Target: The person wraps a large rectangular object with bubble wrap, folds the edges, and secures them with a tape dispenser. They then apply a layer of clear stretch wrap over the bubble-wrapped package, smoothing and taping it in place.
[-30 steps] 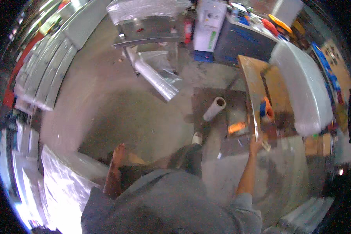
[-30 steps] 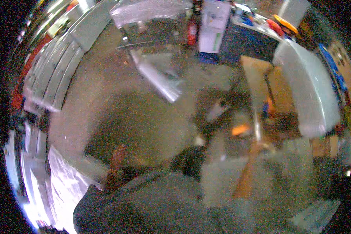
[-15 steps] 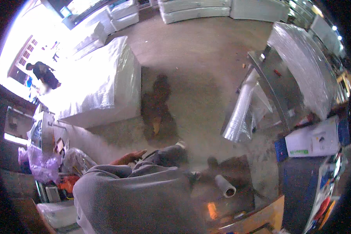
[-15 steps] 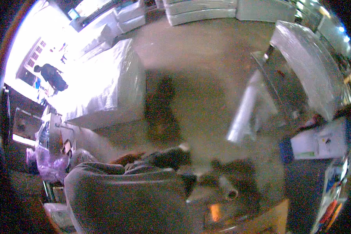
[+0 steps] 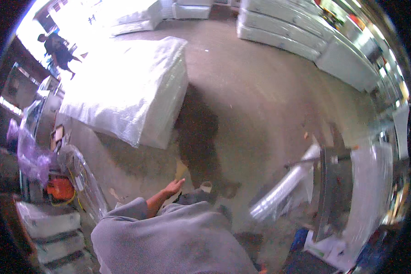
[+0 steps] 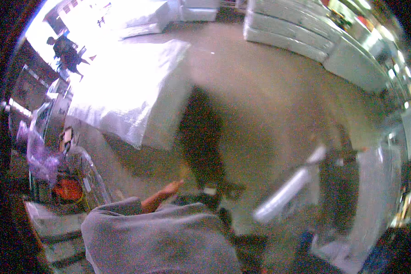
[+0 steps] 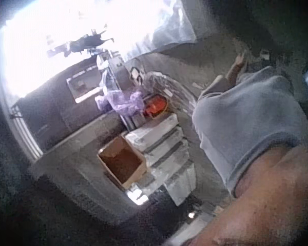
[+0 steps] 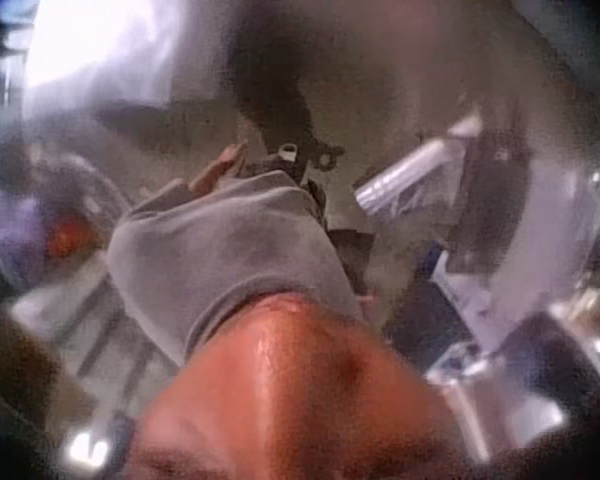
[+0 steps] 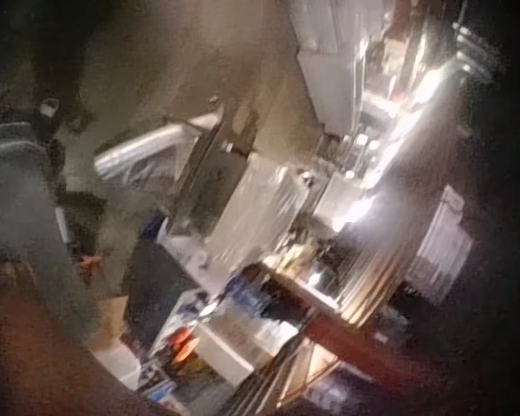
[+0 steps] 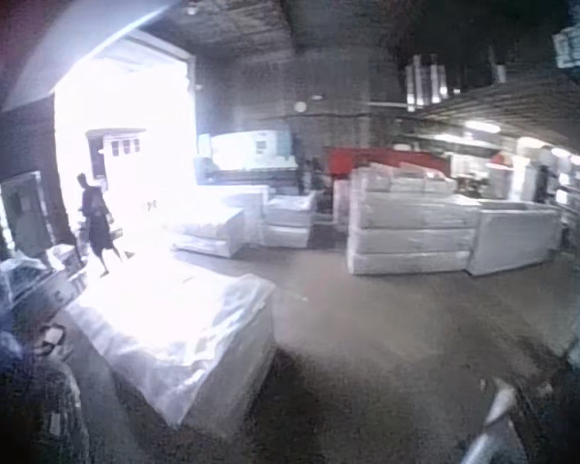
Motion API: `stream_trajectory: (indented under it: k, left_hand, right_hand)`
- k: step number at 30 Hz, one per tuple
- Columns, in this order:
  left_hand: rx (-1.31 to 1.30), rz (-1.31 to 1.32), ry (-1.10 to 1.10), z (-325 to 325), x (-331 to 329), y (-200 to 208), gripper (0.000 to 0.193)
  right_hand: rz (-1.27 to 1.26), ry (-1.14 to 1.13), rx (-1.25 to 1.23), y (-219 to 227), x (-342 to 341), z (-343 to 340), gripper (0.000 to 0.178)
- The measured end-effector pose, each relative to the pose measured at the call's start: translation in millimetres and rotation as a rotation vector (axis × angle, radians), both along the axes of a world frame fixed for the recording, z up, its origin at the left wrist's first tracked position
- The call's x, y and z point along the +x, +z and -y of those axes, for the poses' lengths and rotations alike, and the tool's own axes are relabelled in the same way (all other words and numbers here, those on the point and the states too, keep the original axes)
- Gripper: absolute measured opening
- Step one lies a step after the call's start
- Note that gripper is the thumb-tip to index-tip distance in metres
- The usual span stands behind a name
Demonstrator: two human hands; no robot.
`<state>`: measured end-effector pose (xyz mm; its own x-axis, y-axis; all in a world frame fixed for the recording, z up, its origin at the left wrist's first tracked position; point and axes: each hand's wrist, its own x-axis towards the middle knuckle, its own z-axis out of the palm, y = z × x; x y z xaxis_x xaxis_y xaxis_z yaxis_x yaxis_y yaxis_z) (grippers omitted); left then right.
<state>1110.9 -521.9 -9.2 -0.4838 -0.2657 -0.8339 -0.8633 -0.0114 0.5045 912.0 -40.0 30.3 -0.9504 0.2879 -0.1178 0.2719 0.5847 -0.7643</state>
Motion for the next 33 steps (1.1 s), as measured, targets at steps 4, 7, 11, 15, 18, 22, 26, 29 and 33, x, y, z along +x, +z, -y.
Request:
stream_trajectory:
  k: [4,7,11,15,18,22,26,29,33]
  left_hand:
    - [-0.544,-0.123,-0.024,89.3,-85.3,49.3,0.074]
    - [-0.935,-0.273,-0.240,161.4,-126.2,65.9,0.065]
    - [-1.008,-0.300,-0.225,223.9,-170.5,84.5,0.054]
    - [-1.093,-0.182,0.234,318.2,-200.4,116.5,0.056]
    - [-1.373,-0.095,0.558,426.5,-215.8,120.8,0.061]
    - [-1.377,0.185,0.558,576.3,-284.0,73.1,0.071]
    - [-1.148,0.224,0.727,689.5,-378.5,9.7,0.079]
    - [-1.079,0.111,0.473,712.2,-414.0,-31.6,0.082]
    - [-1.098,-0.191,0.134,684.0,-296.4,-52.0,0.076]
  right_hand:
    - [-0.069,-0.001,0.276,-26.7,-25.7,36.4,0.077]
    - [-0.384,0.170,0.648,-46.9,-87.3,83.0,0.078]
    - [0.193,0.482,-0.025,-36.0,-254.6,241.1,0.057]
    - [0.014,1.107,-0.090,68.0,-408.2,501.1,0.054]
    - [-0.282,1.570,-0.257,157.4,-451.5,715.6,0.054]
    - [-0.608,1.847,-0.340,169.7,-431.3,972.1,0.050]
    - [-0.783,1.937,-0.244,68.3,-389.2,1175.7,0.045]
    - [-0.783,2.009,-0.160,-0.6,-385.5,1269.1,0.043]
    - [-0.950,1.986,-0.160,-33.5,-391.9,1314.5,0.043]
